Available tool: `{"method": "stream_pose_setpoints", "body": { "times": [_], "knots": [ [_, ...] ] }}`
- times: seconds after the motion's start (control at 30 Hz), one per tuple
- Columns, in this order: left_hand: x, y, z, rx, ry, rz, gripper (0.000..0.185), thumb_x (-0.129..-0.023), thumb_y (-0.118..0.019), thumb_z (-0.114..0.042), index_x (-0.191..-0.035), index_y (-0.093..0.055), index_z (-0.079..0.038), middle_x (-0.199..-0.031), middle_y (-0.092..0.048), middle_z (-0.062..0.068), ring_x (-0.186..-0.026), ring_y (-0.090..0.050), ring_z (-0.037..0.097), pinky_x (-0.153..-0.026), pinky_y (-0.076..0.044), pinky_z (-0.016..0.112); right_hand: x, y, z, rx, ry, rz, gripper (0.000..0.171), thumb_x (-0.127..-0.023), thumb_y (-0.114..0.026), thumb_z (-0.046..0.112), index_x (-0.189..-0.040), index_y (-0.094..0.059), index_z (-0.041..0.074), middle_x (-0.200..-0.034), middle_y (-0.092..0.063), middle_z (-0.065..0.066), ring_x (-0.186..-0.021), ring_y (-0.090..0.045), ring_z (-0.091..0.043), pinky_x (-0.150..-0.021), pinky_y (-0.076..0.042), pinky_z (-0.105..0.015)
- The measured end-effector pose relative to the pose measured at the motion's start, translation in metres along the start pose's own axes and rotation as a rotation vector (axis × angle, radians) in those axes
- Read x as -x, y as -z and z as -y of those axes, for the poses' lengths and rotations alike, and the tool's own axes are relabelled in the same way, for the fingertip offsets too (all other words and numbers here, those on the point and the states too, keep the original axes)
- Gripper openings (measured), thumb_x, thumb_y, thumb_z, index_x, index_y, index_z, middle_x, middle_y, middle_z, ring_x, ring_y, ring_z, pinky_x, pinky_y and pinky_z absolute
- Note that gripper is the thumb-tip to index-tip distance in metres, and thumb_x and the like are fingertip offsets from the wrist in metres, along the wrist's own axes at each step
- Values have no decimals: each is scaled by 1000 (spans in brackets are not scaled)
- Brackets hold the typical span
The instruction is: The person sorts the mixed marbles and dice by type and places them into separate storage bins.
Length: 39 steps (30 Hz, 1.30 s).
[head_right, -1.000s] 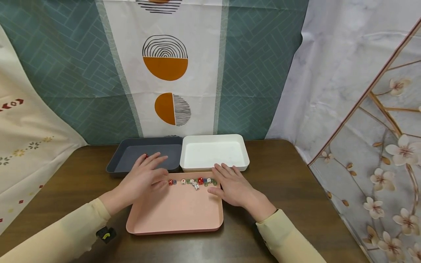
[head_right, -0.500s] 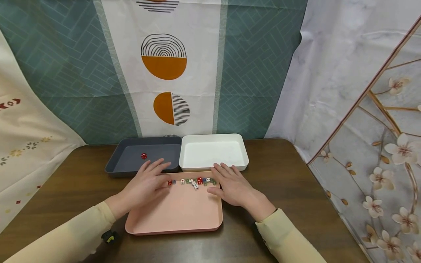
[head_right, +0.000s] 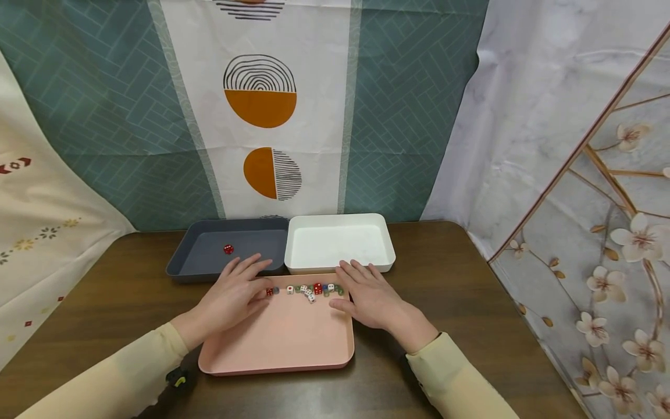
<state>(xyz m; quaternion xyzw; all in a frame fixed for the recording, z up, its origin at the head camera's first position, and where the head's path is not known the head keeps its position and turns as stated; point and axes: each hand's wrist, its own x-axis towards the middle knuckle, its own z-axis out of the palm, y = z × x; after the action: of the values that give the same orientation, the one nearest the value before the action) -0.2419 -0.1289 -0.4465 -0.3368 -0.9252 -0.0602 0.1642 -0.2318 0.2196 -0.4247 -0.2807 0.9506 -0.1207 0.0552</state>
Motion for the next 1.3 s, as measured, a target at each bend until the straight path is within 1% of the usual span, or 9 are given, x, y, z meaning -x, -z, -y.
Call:
{"method": "stream_pose_setpoints", "body": {
  "times": [0.1, 0.23, 0.43, 0.6, 0.67, 0.9, 1.07, 1.17, 1.3],
  "knots": [
    [1, 0, 0, 13, 1, -11, 20, -85, -99, -16, -99, -84, -19, -154, -62, 19, -154, -45, 48, -118, -35, 77, 0, -1, 0, -2, 7, -5, 86, -112, -56, 58, -173, -33, 2, -181, -26, -17, -168, -20, -39, -134, -11, -61],
    [0, 2, 1, 15, 9, -15, 24, -83, -99, -12, -102, -85, -17, -154, -62, 19, -154, -45, 47, -119, -35, 77, -1, 0, 0, 8, -5, 4, 85, -112, -56, 58, -173, -32, 4, -181, -25, -15, -169, -18, -36, -135, -9, -59],
    [0, 0, 3, 8, 21, -6, 27, -85, -99, -16, -108, -86, -19, -156, -62, 18, -155, -45, 47, -120, -34, 77, -1, -1, 0, 14, -12, 7, 84, -112, -57, 56, -174, -32, 4, -182, -25, -14, -169, -18, -36, -135, -9, -59],
    [-1, -2, 3, 1, 25, -1, 22, -87, -98, -21, -106, -86, -20, -155, -62, 17, -154, -45, 46, -121, -33, 76, -1, -1, -1, 15, -18, 13, 84, -112, -58, 56, -174, -31, 6, -182, -24, -13, -169, -17, -35, -135, -8, -58],
    [-1, -2, 2, -3, 24, 0, 20, -87, -98, -21, -104, -86, -20, -155, -62, 17, -154, -45, 46, -120, -33, 76, -1, -1, 0, 17, -18, 14, 85, -112, -57, 57, -174, -31, 6, -182, -24, -12, -169, -16, -34, -135, -8, -58],
    [0, -2, 2, -9, 19, 2, 20, -87, -97, -20, -106, -88, -20, -154, -63, 17, -154, -46, 47, -119, -34, 77, -2, 0, 0, 22, -10, 5, 85, -112, -57, 58, -174, -32, 5, -182, -25, -13, -169, -18, -35, -135, -9, -59],
    [0, -1, 2, -12, 23, 1, 14, -88, -97, -22, -98, -88, -19, -155, -63, 17, -154, -45, 46, -120, -34, 76, -1, -1, 0, 21, -5, 3, 86, -112, -58, 57, -174, -31, 5, -182, -24, -14, -169, -18, -36, -134, -10, -60],
    [1, 1, 2, -12, 27, -9, 15, -87, -97, -21, -97, -86, -18, -155, -62, 17, -155, -45, 46, -121, -34, 75, 0, -1, 0, 19, -7, 6, 86, -112, -58, 58, -174, -31, 5, -182, -24, -13, -169, -17, -36, -135, -9, -59],
    [2, 3, 3, -9, 30, -27, 19, -87, -98, -19, -100, -85, -17, -157, -61, 18, -156, -44, 46, -122, -33, 74, 0, -3, -2, 19, -5, 0, 86, -112, -57, 58, -174, -32, 5, -182, -25, -14, -169, -18, -36, -135, -9, -60]
  ]
}}
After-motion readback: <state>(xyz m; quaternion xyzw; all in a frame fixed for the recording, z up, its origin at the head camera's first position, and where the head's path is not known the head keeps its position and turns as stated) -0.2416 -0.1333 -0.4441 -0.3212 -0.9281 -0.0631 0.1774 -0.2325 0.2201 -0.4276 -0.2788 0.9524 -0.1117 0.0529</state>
